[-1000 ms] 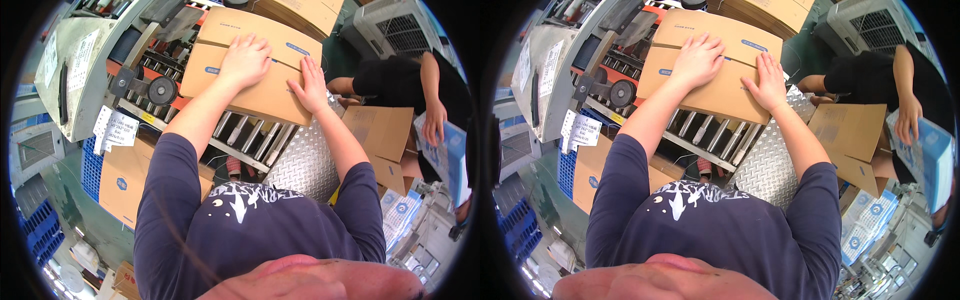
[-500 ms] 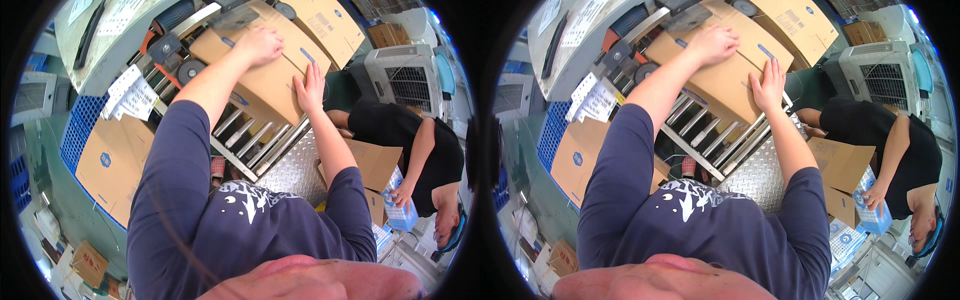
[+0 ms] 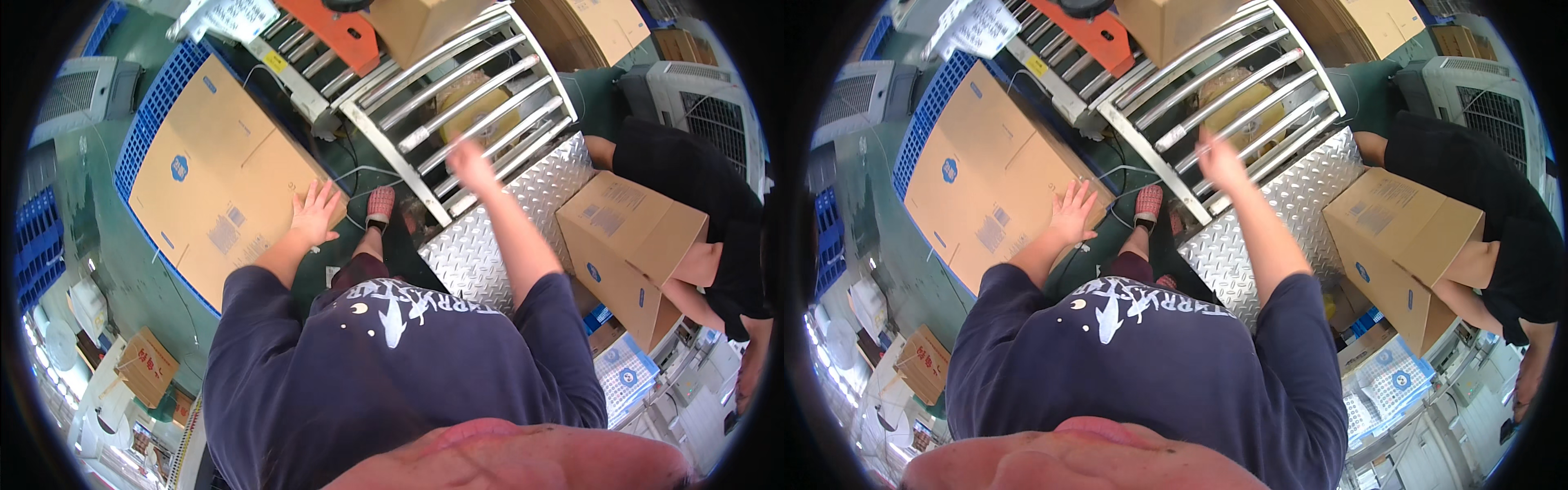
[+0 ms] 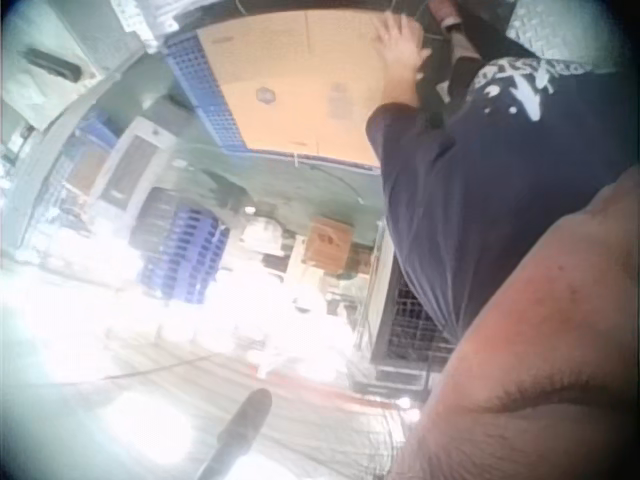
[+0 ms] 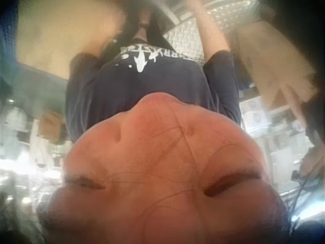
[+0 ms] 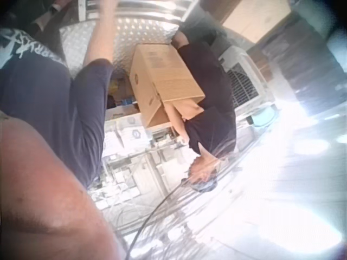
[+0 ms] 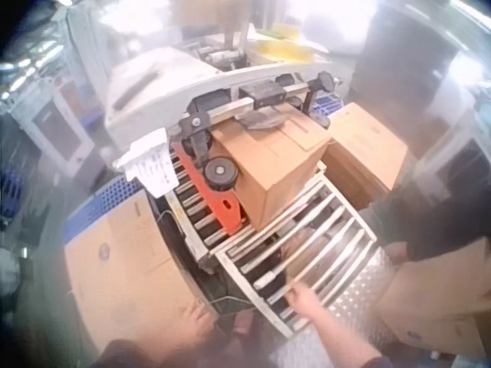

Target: The person packs multiple blue and white product packages into a cardboard box. They arrange the items inside, close the flaps, and place the box on a conveyor belt, repeating this process with another box.

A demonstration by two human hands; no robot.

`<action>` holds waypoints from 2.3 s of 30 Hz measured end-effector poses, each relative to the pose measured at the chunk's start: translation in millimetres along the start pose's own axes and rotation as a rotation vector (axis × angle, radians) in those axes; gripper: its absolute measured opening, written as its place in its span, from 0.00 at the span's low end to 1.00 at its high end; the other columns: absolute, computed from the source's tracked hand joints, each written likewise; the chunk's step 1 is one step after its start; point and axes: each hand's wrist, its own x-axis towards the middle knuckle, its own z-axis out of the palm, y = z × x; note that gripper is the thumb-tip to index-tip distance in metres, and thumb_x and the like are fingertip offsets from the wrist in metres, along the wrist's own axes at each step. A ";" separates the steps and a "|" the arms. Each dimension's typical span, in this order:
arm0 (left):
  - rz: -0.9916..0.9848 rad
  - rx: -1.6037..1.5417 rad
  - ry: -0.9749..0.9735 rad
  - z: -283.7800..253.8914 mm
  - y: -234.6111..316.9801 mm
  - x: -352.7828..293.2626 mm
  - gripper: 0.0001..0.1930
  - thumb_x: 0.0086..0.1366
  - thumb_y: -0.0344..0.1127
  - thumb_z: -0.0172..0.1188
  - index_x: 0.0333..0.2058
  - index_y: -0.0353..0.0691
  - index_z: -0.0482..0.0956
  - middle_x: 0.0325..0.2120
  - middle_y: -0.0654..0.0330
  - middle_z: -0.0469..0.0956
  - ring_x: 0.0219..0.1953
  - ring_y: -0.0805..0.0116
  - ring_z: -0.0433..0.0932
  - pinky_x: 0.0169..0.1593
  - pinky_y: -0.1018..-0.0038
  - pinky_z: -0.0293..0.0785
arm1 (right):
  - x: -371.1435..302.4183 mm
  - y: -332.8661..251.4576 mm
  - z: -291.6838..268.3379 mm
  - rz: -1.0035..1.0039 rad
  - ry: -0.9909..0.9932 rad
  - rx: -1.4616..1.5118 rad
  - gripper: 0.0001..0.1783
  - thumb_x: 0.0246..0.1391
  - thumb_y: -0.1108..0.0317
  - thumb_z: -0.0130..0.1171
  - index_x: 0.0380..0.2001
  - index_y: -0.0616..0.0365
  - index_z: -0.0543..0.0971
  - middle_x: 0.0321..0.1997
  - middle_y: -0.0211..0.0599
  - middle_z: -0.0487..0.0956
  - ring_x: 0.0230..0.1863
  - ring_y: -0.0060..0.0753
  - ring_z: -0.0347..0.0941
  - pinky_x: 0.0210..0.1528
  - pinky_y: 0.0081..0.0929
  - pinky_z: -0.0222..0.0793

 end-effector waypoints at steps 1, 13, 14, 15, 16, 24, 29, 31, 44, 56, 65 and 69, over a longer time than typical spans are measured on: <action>-0.018 0.056 -0.049 -9.9 11.1 -10.7 0.48 0.46 0.49 0.70 0.65 0.58 0.53 0.67 0.56 0.46 0.69 0.46 0.38 0.60 0.34 0.49 | -50.3 43.7 54.4 0.117 -0.275 -0.059 0.29 0.55 0.58 0.52 0.58 0.58 0.66 0.50 0.53 0.75 0.52 0.53 0.72 0.55 0.43 0.67; -0.243 0.038 0.435 87.0 6.4 -107.0 0.27 0.62 0.30 0.46 0.61 0.50 0.58 0.55 0.48 0.62 0.59 0.48 0.61 0.57 0.55 0.67 | -379.6 154.0 99.0 0.414 -0.238 -0.089 0.24 0.52 0.56 0.57 0.50 0.56 0.75 0.44 0.46 0.80 0.46 0.47 0.76 0.49 0.37 0.71; -0.289 0.060 0.446 80.7 -2.2 -126.3 0.26 0.62 0.30 0.46 0.60 0.48 0.59 0.53 0.47 0.64 0.56 0.48 0.64 0.55 0.57 0.68 | -385.0 136.8 82.9 0.406 -0.129 -0.031 0.25 0.52 0.56 0.58 0.51 0.56 0.74 0.44 0.46 0.79 0.46 0.47 0.76 0.48 0.37 0.71; -0.335 0.082 0.459 67.5 -8.5 -148.1 0.25 0.62 0.30 0.47 0.59 0.45 0.60 0.50 0.45 0.65 0.54 0.47 0.66 0.54 0.58 0.70 | -397.7 123.2 75.5 0.377 -0.066 0.061 0.24 0.52 0.57 0.58 0.51 0.56 0.74 0.44 0.46 0.80 0.45 0.46 0.76 0.48 0.36 0.71; -0.384 0.100 0.473 53.9 -7.7 -169.7 0.24 0.62 0.30 0.47 0.58 0.43 0.61 0.48 0.44 0.67 0.51 0.47 0.69 0.53 0.59 0.71 | -411.2 109.7 68.8 0.344 -0.008 0.150 0.23 0.52 0.58 0.58 0.51 0.56 0.75 0.44 0.46 0.80 0.45 0.44 0.76 0.48 0.35 0.71; 0.229 0.330 1.522 -195.2 172.0 -466.6 0.08 0.60 0.27 0.57 0.39 0.40 0.74 0.32 0.55 0.75 0.34 0.53 0.76 0.37 0.66 0.73 | -522.4 21.8 1.6 -0.025 0.197 0.141 0.21 0.51 0.64 0.61 0.49 0.58 0.76 0.46 0.44 0.78 0.49 0.40 0.74 0.51 0.33 0.69; 1.092 0.101 1.805 -234.6 295.3 -527.5 0.12 0.61 0.32 0.62 0.40 0.31 0.74 0.30 0.57 0.78 0.29 0.69 0.75 0.34 0.77 0.72 | -600.5 -58.1 -108.8 -0.279 0.884 -0.138 0.42 0.36 0.63 0.73 0.57 0.60 0.66 0.59 0.49 0.67 0.64 0.52 0.58 0.65 0.40 0.56; 1.302 -0.202 1.730 -254.8 279.3 -503.7 0.18 0.63 0.43 0.62 0.37 0.30 0.73 0.31 0.60 0.78 0.31 0.74 0.73 0.36 0.78 0.71 | -640.7 -95.9 -153.6 -0.266 0.950 -0.356 0.43 0.34 0.64 0.74 0.56 0.59 0.67 0.57 0.45 0.69 0.62 0.49 0.61 0.61 0.39 0.59; 1.037 0.014 1.289 -255.5 416.9 -192.0 0.17 0.62 0.52 0.54 0.43 0.49 0.80 0.44 0.63 0.76 0.51 0.63 0.71 0.59 0.57 0.54 | -616.6 -50.8 -201.2 0.237 1.131 -0.929 0.28 0.42 0.64 0.65 0.49 0.55 0.73 0.49 0.37 0.75 0.50 0.41 0.70 0.52 0.37 0.64; 0.660 0.524 0.218 -376.2 424.6 -166.8 0.19 0.65 0.45 0.51 0.40 0.32 0.77 0.36 0.45 0.78 0.40 0.50 0.76 0.46 0.64 0.70 | -604.5 -73.7 -209.5 -0.262 1.233 -0.609 0.23 0.33 0.44 0.67 0.11 0.47 0.69 0.15 0.25 0.64 0.21 0.30 0.64 0.43 0.31 0.59; 0.721 0.673 -0.031 -286.1 480.3 -245.0 0.31 0.58 0.54 0.60 0.52 0.36 0.68 0.33 0.51 0.76 0.39 0.55 0.77 0.43 0.63 0.72 | -507.9 -1.4 -172.6 -0.430 0.441 -0.123 0.17 0.49 0.56 0.62 0.16 0.56 0.77 0.18 0.35 0.73 0.29 0.41 0.71 0.44 0.37 0.65; 1.056 0.484 -0.368 -269.6 438.1 -289.9 0.52 0.43 0.63 0.69 0.60 0.36 0.59 0.57 0.42 0.62 0.55 0.46 0.68 0.57 0.62 0.66 | -540.6 46.7 -198.6 -0.163 0.752 -0.190 0.22 0.48 0.57 0.62 0.46 0.57 0.78 0.57 0.45 0.70 0.61 0.45 0.62 0.62 0.38 0.58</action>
